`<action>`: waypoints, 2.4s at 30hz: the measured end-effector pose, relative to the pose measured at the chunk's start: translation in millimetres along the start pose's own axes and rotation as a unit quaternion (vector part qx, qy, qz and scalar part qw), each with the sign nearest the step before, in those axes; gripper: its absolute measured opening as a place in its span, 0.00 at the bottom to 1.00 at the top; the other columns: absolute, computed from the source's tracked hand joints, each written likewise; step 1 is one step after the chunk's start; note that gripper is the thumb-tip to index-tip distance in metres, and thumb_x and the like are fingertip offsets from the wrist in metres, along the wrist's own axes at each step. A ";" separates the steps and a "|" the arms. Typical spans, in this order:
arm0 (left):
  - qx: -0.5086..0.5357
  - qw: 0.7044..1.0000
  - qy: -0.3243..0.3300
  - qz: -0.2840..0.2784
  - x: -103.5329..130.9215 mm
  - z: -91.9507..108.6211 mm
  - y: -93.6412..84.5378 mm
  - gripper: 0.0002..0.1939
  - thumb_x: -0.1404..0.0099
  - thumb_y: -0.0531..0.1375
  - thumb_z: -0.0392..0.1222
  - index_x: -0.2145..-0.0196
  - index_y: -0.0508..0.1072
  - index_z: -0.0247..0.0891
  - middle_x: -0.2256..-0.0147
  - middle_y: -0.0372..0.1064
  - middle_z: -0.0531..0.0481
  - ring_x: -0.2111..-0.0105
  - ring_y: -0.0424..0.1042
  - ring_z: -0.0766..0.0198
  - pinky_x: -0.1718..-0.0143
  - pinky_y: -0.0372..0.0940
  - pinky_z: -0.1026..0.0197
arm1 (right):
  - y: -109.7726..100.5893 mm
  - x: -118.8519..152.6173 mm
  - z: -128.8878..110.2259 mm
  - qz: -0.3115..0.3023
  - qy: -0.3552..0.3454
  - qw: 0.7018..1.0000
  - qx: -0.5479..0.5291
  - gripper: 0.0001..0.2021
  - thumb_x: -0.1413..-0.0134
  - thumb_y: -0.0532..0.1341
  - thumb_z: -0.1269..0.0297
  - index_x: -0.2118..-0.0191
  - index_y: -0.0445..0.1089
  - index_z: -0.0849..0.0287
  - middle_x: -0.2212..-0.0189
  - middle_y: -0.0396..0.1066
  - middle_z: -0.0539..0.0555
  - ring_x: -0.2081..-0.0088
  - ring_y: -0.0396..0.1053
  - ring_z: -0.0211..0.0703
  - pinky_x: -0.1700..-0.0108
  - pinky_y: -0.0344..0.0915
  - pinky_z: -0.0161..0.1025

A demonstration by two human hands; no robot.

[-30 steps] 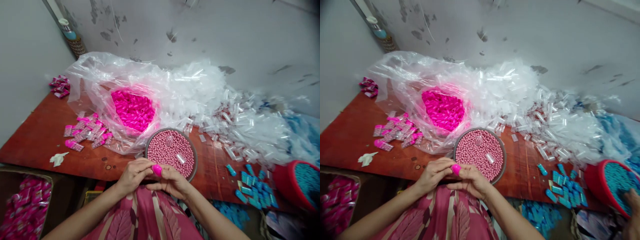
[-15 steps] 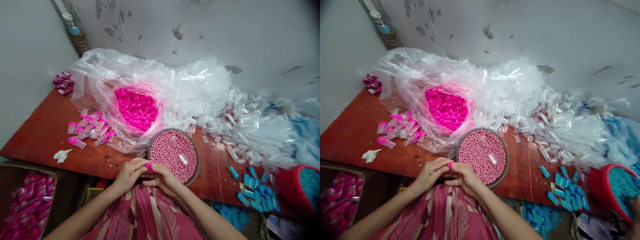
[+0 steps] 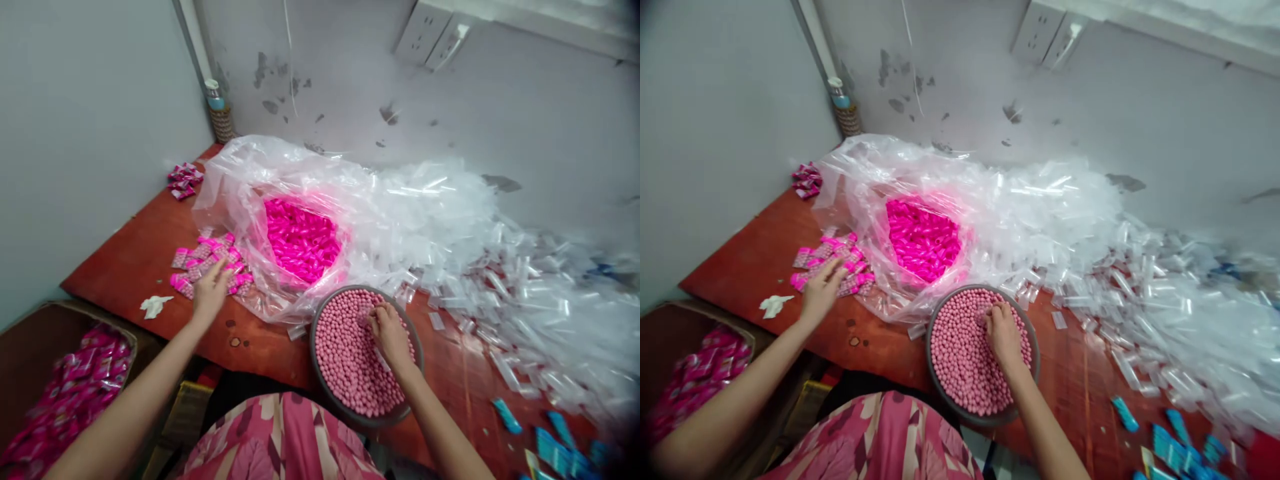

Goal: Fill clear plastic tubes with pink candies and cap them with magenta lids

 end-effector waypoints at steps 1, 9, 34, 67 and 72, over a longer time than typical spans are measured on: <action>0.017 0.999 0.019 -0.034 10.5 14.4 13.5 0.20 0.43 0.53 0.44 0.53 0.65 0.38 0.56 0.67 0.45 0.58 0.67 0.59 0.54 0.60 0.56 | 1.5 0.6 0.1 -0.003 -0.008 1.000 -0.003 0.06 0.48 0.48 0.67 0.71 0.60 0.58 0.67 0.61 0.56 0.61 0.60 0.45 0.58 0.59 0.44; 0.135 0.910 0.229 -0.317 123.9 132.5 134.6 0.20 0.43 0.55 0.40 0.52 0.64 0.38 0.54 0.66 0.44 0.54 0.65 0.61 0.52 0.58 0.57 | -23.4 14.3 -14.1 -0.039 -0.025 0.997 -0.054 0.08 0.47 0.47 0.64 0.75 0.57 0.56 0.73 0.61 0.54 0.69 0.60 0.44 0.66 0.59 0.42; 0.381 0.876 -0.129 -0.266 47.1 33.2 106.8 0.16 0.45 0.56 0.44 0.59 0.69 0.34 0.65 0.70 0.46 0.65 0.69 0.62 0.66 0.64 0.63 | 83.4 -227.6 -120.5 -0.144 -0.285 0.916 0.245 0.11 0.47 0.49 0.74 0.62 0.67 0.62 0.68 0.67 0.59 0.60 0.60 0.48 0.59 0.53 0.43; 0.095 0.922 0.238 -0.289 109.7 135.3 65.8 0.14 0.40 0.51 0.42 0.60 0.72 0.40 0.67 0.72 0.47 0.67 0.70 0.62 0.63 0.61 0.63 | -51.6 -0.7 -170.8 -0.078 -0.302 0.950 -0.031 0.13 0.44 0.48 0.66 0.54 0.62 0.61 0.70 0.64 0.58 0.68 0.60 0.44 0.66 0.59 0.40; 0.269 0.905 0.107 -0.312 115.5 134.7 70.4 0.12 0.43 0.54 0.42 0.63 0.73 0.38 0.66 0.72 0.48 0.66 0.70 0.61 0.63 0.62 0.63 | -66.2 -2.3 -157.4 -0.107 -0.196 0.943 -0.248 0.13 0.48 0.54 0.64 0.55 0.65 0.56 0.66 0.68 0.56 0.64 0.64 0.44 0.61 0.61 0.41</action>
Point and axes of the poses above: each hand's wrist, its own x-axis away from the middle knuckle, its own y-axis out of the palm, z = x × y, the point moved 7 cm from there along -x, towards the middle knuckle
